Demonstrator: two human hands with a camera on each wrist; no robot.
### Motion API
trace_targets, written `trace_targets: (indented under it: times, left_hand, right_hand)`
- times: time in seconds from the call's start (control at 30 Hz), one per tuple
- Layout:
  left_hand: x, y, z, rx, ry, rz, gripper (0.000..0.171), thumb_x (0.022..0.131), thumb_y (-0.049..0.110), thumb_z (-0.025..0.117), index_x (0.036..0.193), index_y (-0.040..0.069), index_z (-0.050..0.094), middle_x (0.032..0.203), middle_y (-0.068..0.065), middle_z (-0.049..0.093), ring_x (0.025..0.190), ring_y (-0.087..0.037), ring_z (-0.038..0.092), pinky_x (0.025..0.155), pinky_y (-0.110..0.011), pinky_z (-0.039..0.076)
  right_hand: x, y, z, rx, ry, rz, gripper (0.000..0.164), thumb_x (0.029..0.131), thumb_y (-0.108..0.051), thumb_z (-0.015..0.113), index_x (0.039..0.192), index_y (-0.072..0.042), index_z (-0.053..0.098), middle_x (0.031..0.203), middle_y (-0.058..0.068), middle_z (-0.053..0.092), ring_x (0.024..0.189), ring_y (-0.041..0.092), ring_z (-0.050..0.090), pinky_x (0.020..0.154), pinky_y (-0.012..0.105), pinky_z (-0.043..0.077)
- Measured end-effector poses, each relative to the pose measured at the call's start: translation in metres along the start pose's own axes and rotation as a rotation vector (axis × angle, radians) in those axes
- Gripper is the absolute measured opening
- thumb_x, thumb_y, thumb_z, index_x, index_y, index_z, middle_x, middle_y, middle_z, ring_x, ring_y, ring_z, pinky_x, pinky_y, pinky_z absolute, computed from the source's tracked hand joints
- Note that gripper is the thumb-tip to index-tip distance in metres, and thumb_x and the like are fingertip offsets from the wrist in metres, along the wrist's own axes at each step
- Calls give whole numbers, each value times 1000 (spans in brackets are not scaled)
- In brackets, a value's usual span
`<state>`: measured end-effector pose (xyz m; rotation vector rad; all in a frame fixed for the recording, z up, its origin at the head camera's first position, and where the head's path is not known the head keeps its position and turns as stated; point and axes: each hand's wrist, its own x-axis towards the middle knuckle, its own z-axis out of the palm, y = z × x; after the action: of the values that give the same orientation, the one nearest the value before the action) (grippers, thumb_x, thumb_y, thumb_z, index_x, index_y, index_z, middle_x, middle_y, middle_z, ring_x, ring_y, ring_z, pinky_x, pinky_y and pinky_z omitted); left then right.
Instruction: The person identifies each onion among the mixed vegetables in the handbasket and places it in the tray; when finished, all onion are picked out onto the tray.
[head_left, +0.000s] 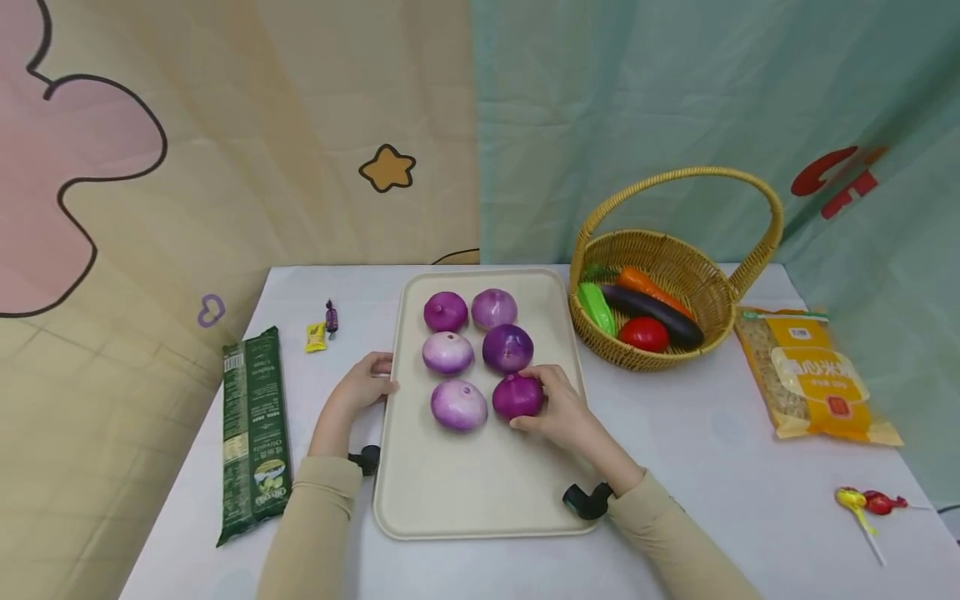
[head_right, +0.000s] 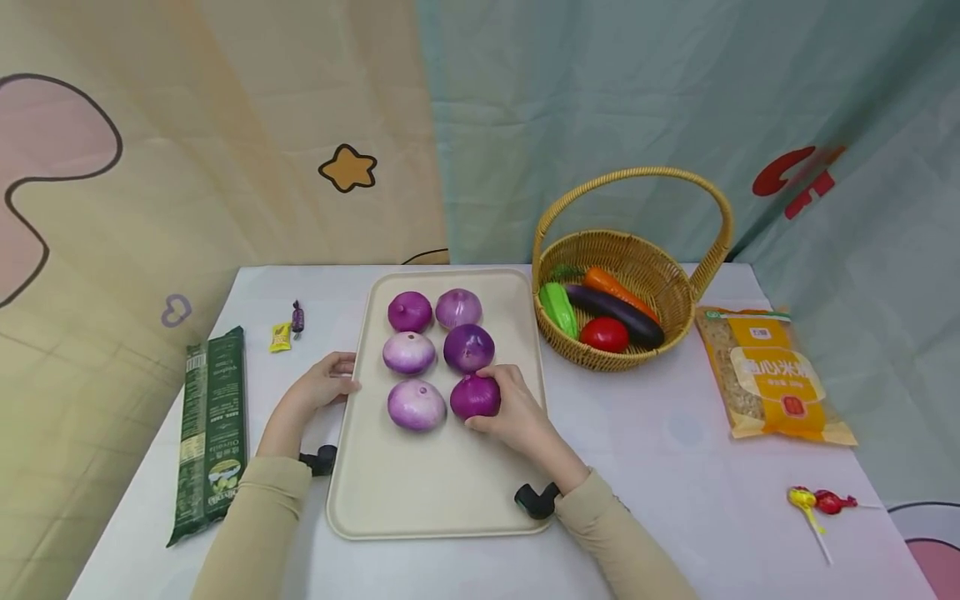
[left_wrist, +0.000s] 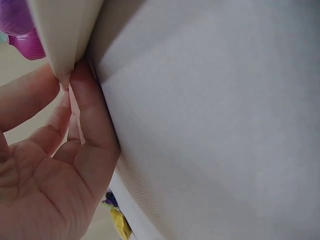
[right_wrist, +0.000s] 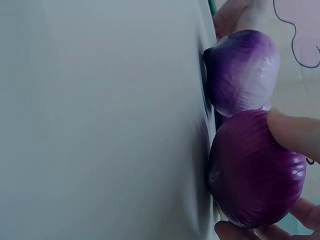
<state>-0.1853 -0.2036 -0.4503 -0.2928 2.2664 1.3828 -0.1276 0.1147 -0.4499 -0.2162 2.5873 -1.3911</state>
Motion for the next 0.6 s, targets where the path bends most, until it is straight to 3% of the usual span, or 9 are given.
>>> trace_targets:
  times: [0.33,0.6]
  left_hand:
    - [-1,6,1,6,1,4,59,92,-3,55,147,-3,34,137,-25,46,118,-35,54,102,-44,50]
    - [4,1,4,68,-17,26,58,91,-1,55,146,-3,35,137,-26,46,123,-39,53,101,-44,51]
  right_hand:
    - [-3,-1,5,-89,0,-20,88,74,-11,85,147,-3,36,142,21,44,131,38,48,110,54,41]
    - [-12,-1,3,-93,1,-9,88,74,-12,85,148,-6,38,142,18,44,121,34,52,105,52,46]
